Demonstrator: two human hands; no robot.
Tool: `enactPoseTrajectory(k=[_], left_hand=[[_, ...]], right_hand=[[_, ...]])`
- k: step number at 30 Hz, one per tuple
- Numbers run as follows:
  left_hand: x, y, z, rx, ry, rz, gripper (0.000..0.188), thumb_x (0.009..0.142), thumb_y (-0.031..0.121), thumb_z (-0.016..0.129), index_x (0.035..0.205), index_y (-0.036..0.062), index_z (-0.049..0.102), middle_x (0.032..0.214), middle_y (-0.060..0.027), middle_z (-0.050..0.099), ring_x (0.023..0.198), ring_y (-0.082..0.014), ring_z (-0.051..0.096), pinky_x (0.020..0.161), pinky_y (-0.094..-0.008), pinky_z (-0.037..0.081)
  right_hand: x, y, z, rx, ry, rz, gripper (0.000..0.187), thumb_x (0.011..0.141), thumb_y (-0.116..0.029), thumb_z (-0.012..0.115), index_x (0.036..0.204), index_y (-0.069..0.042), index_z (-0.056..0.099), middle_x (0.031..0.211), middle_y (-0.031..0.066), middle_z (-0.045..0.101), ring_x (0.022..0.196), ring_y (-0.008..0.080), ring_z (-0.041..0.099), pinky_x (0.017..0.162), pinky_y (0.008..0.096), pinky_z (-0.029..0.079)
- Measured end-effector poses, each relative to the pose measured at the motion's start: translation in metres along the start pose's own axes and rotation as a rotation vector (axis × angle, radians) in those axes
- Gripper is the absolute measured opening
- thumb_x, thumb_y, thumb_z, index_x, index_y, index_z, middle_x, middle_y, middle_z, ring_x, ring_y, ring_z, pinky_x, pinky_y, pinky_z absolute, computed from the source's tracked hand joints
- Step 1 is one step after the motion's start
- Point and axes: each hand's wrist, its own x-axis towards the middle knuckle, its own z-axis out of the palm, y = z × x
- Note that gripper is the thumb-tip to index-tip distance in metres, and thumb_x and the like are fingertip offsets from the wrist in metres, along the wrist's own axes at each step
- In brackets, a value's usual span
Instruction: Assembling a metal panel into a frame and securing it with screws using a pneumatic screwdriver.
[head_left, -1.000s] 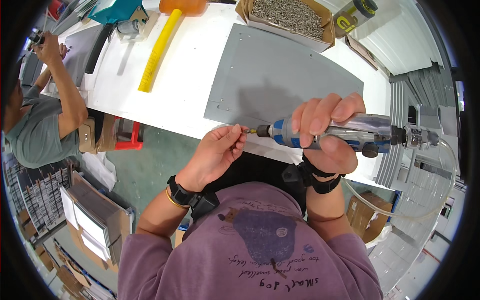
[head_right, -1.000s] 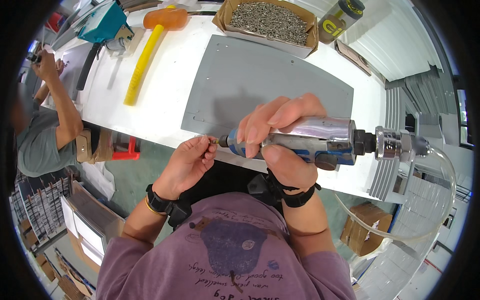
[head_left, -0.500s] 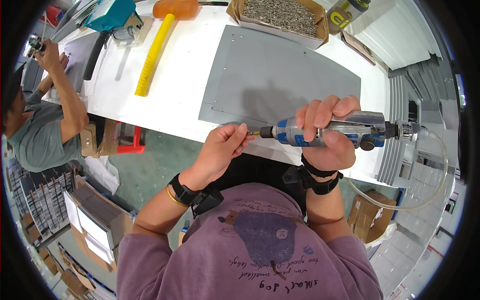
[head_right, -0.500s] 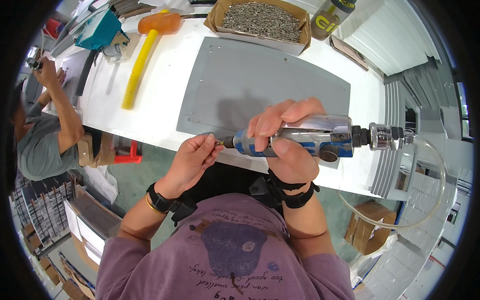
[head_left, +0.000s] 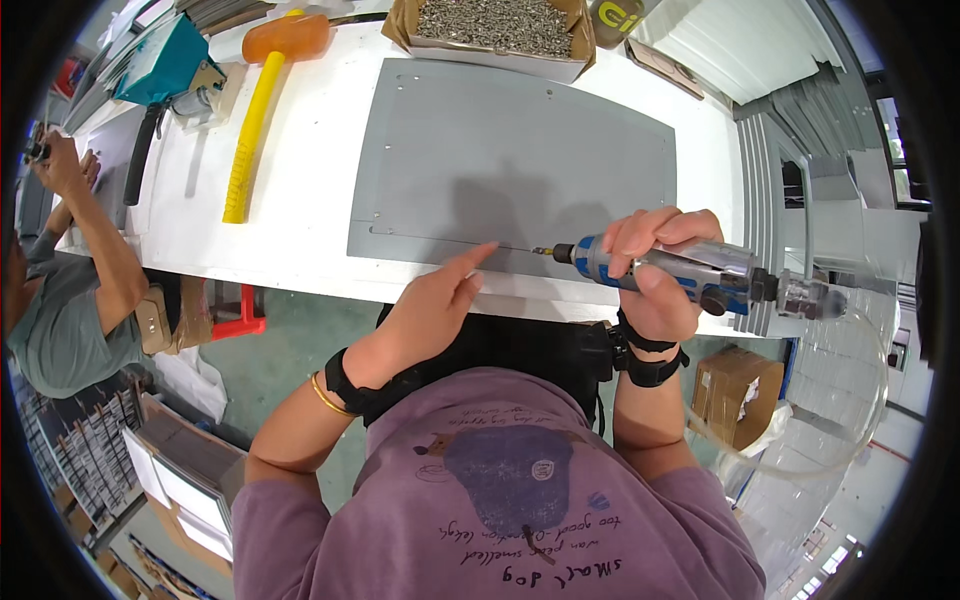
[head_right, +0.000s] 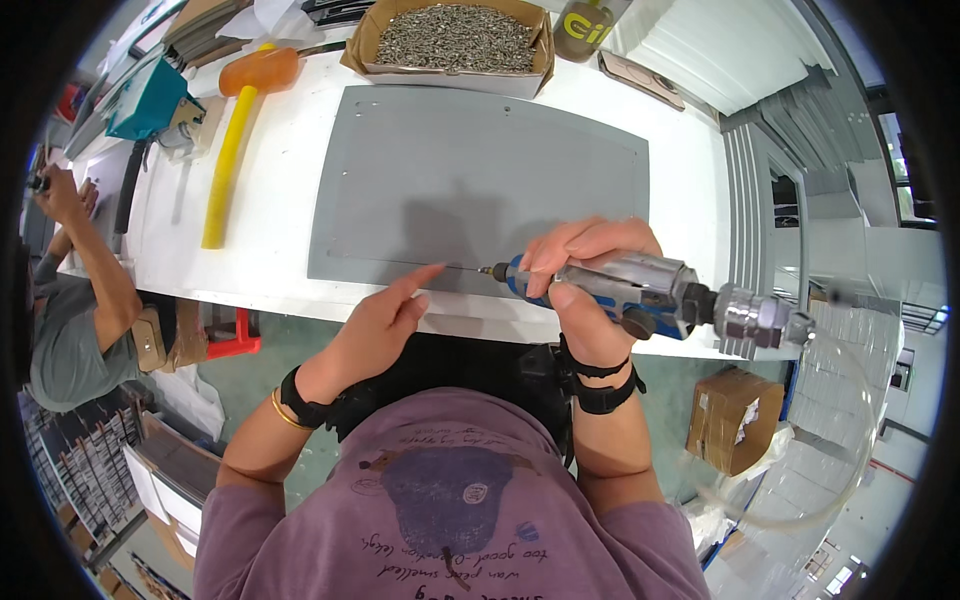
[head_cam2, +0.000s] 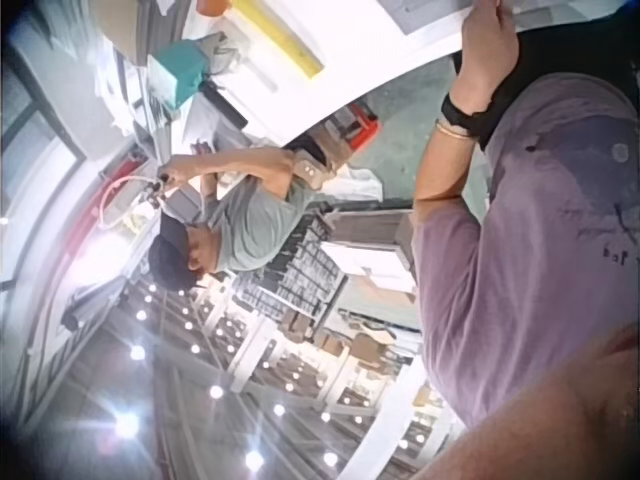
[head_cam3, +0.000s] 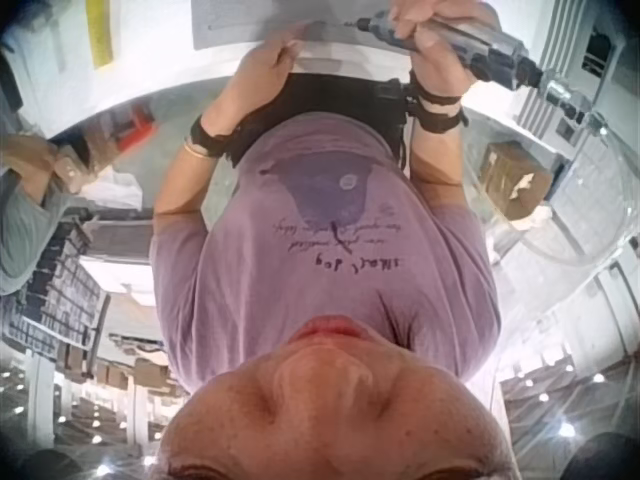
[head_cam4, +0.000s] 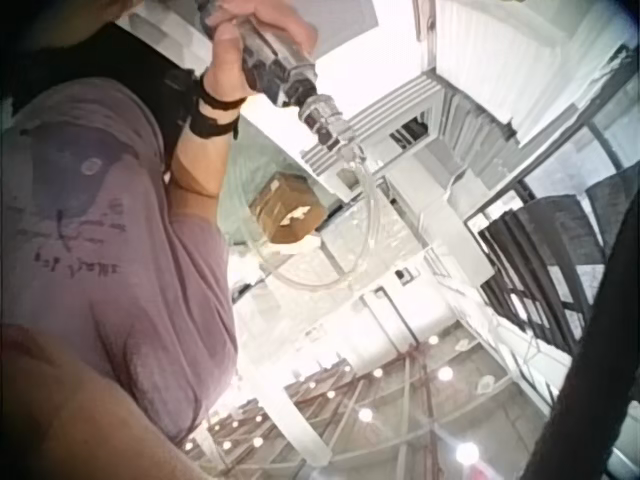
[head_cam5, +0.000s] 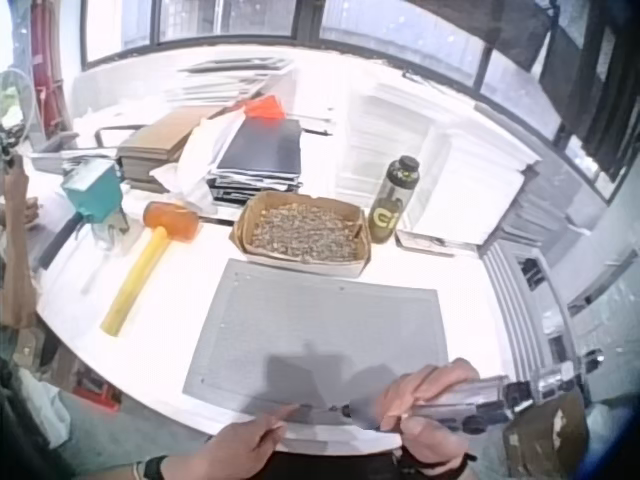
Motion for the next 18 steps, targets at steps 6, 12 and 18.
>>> enactPoseTrajectory(k=[6, 12, 18], left_hand=[[0.007, 0.010, 0.006, 0.478, -0.127, 0.088, 0.050, 0.090, 0.012, 0.044, 0.137, 0.0090, 0.026, 0.055, -0.0154, 0.052, 0.052, -0.0330, 0.054, 0.050, -0.0389, 0.042], [0.010, 0.009, 0.012, 0.657, -0.132, 0.131, 0.055, 0.086, 0.008, 0.046, 0.137, 0.0048, 0.025, 0.056, -0.0131, 0.055, 0.052, -0.0300, 0.056, 0.049, -0.0383, 0.044], [0.011, 0.009, 0.012, 0.783, -0.105, 0.198, 0.070, 0.071, -0.004, 0.047, 0.137, 0.0019, 0.025, 0.056, -0.0107, 0.054, 0.050, -0.0264, 0.055, 0.048, -0.0358, 0.044]], right_hand=[[-0.007, 0.001, -0.007, -0.124, -0.001, -0.025, 0.027, 0.072, 0.006, 0.059, 0.095, -0.002, 0.047, 0.082, 0.0156, 0.059, 0.067, 0.0197, 0.058, 0.066, 0.0346, 0.050], [-0.006, 0.004, -0.008, -0.101, -0.021, -0.032, 0.029, 0.071, 0.009, 0.057, 0.095, -0.002, 0.047, 0.082, 0.0165, 0.060, 0.067, 0.0203, 0.058, 0.064, 0.0335, 0.050], [-0.004, 0.007, -0.007, -0.093, -0.020, -0.021, 0.028, 0.071, 0.009, 0.057, 0.095, -0.002, 0.047, 0.081, 0.0171, 0.060, 0.067, 0.0202, 0.058, 0.062, 0.0321, 0.050]])
